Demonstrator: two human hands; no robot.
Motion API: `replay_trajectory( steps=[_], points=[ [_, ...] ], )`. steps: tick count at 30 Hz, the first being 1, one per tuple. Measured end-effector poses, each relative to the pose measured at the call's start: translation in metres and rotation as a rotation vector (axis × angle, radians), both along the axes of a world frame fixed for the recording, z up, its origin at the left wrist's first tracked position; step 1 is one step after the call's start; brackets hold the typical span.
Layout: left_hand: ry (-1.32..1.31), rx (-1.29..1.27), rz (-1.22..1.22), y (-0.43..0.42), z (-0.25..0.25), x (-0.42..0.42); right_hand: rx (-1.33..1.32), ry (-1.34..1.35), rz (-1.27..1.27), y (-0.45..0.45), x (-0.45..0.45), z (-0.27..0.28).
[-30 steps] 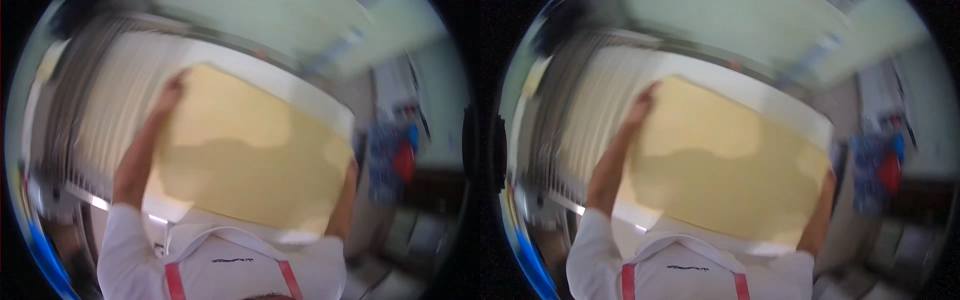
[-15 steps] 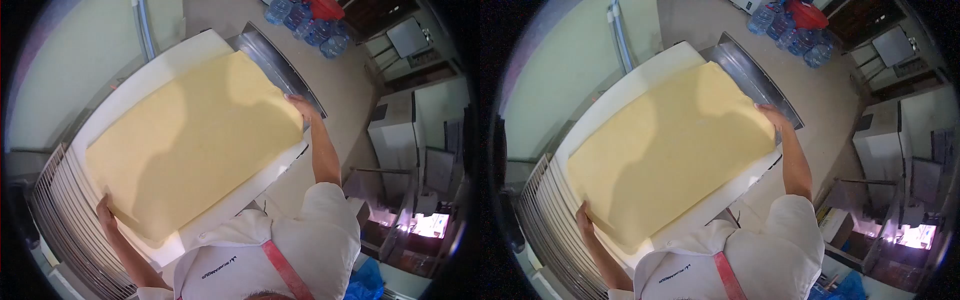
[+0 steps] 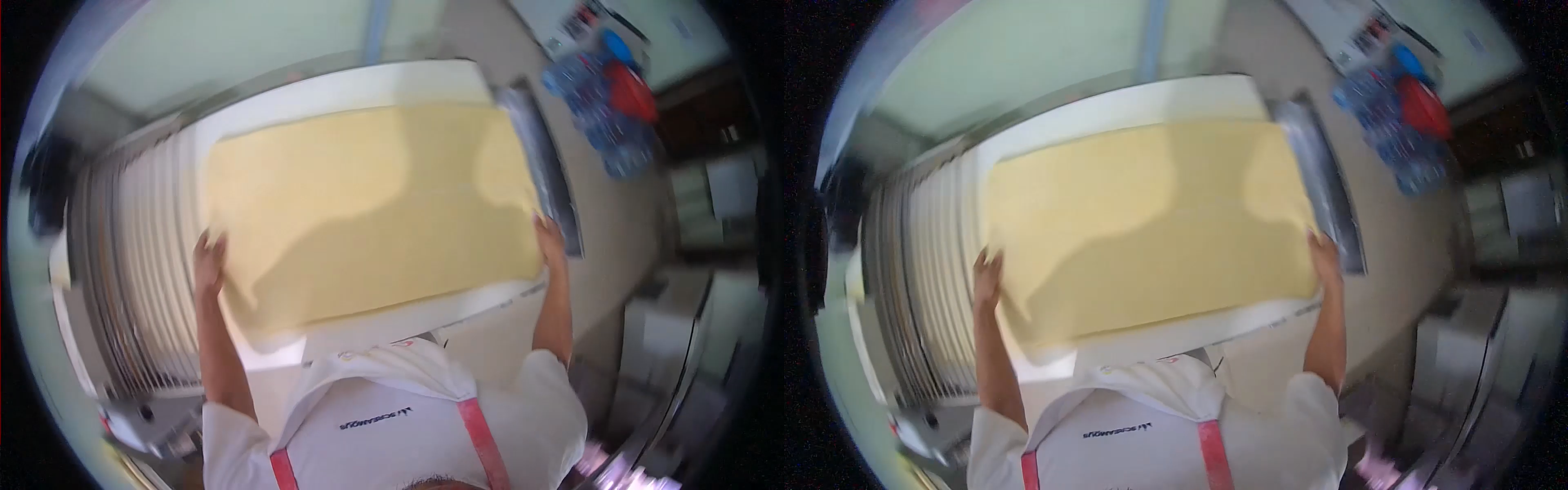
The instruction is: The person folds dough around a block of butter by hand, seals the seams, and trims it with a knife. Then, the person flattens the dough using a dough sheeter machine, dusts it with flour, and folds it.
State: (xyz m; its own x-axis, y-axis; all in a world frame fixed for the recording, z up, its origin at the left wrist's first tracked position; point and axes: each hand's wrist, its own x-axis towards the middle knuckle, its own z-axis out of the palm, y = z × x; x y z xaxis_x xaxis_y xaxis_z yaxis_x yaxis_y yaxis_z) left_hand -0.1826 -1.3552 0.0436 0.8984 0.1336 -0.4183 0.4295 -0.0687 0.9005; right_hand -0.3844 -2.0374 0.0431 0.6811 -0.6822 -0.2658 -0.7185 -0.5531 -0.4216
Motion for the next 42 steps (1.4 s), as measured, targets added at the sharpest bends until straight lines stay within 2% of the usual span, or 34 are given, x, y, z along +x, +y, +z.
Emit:
replay_trajectory(
  steps=[1,2,4,7,8,12,14,16,17,19,21,23,24,26,28,30,32,34,36,37,39,42],
  points=[
    [0.013,-0.094,-0.008,0.004,0.002,-0.012,-0.049,0.094,-0.048,-0.002,0.005,0.003],
    [0.008,-0.190,-0.022,0.011,-0.001,-0.025,-0.025,0.124,-0.059,0.018,0.017,0.033],
    [-0.079,-0.238,-0.023,0.013,-0.011,-0.062,-0.353,-0.089,-0.020,0.035,0.025,0.025],
    [-0.106,-0.366,0.068,-0.010,-0.002,-0.117,-0.637,-0.071,0.262,0.059,0.071,-0.025],
    [-0.129,-0.397,0.106,-0.017,-0.001,-0.128,-0.613,-0.048,0.339,0.086,0.094,-0.029],
    [-0.201,-0.247,0.169,-0.033,0.004,-0.151,-0.542,-0.078,0.685,0.236,0.187,-0.020],
    [-0.101,-0.316,0.261,-0.034,0.007,-0.166,-0.511,-0.092,0.866,0.321,0.214,-0.018],
    [-0.009,-0.394,0.337,-0.025,0.010,-0.179,-0.490,-0.207,1.091,0.407,0.208,-0.015],
    [0.043,-0.340,0.319,-0.016,0.003,-0.187,-0.433,-0.260,1.204,0.448,0.192,-0.016],
    [-0.050,-0.267,0.268,0.007,0.004,-0.218,-0.371,-0.347,1.465,0.520,0.140,-0.011],
    [-0.158,-0.218,0.178,0.036,0.017,-0.258,-0.354,-0.319,1.727,0.565,0.079,0.010],
    [-0.274,-0.164,0.073,0.084,0.055,-0.315,0.013,-0.377,1.849,0.579,0.050,0.017],
    [-0.339,-0.186,0.230,0.114,0.066,-0.340,0.245,-0.448,1.864,0.587,0.051,0.024],
    [-0.467,-0.208,0.559,0.183,0.079,-0.401,0.384,-0.756,1.853,0.633,0.056,0.054],
    [-0.709,0.285,1.025,0.273,0.091,-0.448,0.484,-0.891,1.823,0.706,0.046,0.121],
    [-0.645,0.952,1.379,0.363,0.079,-0.470,0.569,-0.912,1.960,0.796,0.004,0.194],
    [-0.525,0.623,1.071,0.444,0.004,-0.477,0.511,-0.815,2.269,0.899,-0.043,0.234],
    [-0.404,0.118,0.697,0.453,0.020,-0.473,0.401,-0.811,2.388,1.011,-0.067,0.225],
    [-0.460,-0.051,0.655,0.453,0.019,-0.476,0.174,-0.776,2.409,1.112,-0.060,0.204],
    [-0.521,-0.071,0.670,0.453,0.013,-0.475,-0.163,-0.770,2.379,1.150,-0.051,0.200],
    [-0.628,-0.114,0.701,0.450,-0.005,-0.473,-0.360,-0.228,2.192,1.212,-0.046,0.210],
    [-0.583,-0.068,0.785,0.444,-0.012,-0.468,-0.317,0.143,2.053,1.246,-0.035,0.211]
  ],
)
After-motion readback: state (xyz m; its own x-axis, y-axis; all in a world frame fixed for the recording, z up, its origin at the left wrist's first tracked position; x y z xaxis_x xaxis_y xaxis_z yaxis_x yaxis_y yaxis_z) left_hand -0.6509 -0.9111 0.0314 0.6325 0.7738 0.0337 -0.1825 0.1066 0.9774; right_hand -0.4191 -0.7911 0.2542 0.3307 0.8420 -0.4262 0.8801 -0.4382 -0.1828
